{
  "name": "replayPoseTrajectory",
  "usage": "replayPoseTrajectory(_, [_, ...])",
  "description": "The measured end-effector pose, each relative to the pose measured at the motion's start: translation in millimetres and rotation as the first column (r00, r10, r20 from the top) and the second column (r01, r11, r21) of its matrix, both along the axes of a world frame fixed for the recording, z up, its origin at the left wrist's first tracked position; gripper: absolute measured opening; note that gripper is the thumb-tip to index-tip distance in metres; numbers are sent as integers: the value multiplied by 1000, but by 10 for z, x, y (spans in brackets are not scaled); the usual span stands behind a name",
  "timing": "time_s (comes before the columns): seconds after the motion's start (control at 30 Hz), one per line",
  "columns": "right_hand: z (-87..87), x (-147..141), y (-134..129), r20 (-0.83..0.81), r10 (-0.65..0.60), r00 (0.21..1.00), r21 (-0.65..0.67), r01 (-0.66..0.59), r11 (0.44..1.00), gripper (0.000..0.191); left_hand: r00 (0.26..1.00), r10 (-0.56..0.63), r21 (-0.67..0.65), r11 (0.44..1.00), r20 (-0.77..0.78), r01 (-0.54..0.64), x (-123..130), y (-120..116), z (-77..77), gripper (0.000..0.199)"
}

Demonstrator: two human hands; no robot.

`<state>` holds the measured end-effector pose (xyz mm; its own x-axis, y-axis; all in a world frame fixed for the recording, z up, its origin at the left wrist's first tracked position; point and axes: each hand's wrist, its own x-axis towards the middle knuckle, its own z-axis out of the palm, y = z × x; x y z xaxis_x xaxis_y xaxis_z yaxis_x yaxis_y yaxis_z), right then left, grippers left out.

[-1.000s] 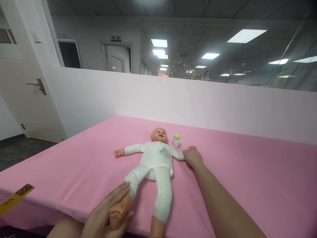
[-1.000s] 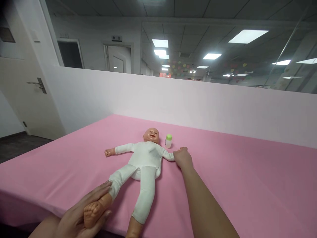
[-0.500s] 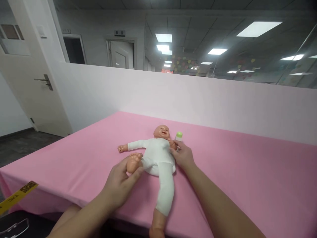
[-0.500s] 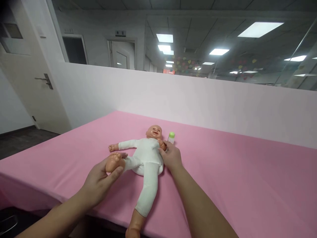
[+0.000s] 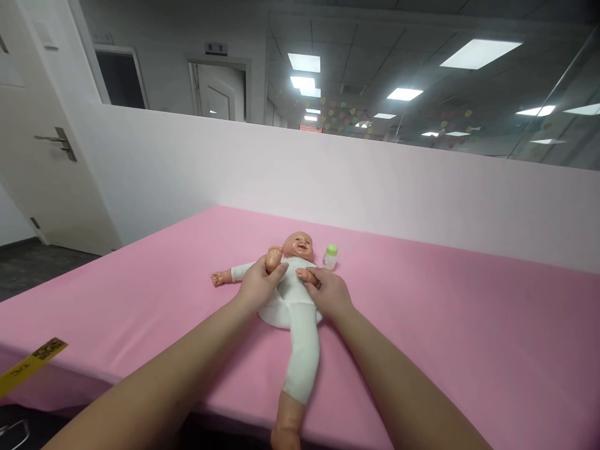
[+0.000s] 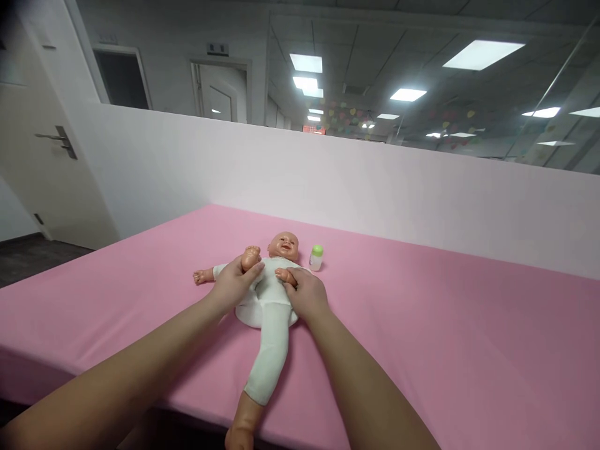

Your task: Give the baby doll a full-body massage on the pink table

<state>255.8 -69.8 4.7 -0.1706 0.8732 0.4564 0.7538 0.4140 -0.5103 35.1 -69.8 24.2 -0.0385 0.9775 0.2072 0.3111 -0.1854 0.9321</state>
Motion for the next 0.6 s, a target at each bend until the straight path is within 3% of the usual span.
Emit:
replayPoseTrajectory(0.2, [-3,-33,0,43,45,998,45,-47,998,17,999,-4,11,1000,33,3,-20,67,-100,71])
replayPoseTrajectory(0.33, [-35,16,26,-98,60,993,24,-58,998,22,999,10,7,1000,47,-10,-132,-62,-74,70])
replayPoseTrajectory(0.47, [-130,198,157,-342,-65,937,-75,42,996,35,996,84,93,992,-18,-82,-310,-417,-3,67])
replayPoseTrajectory(0.6, [-224,490,361,-515,-261,817,-87,253,963,47,983,144,188,975,-116,-121,-550,-949,-49,61])
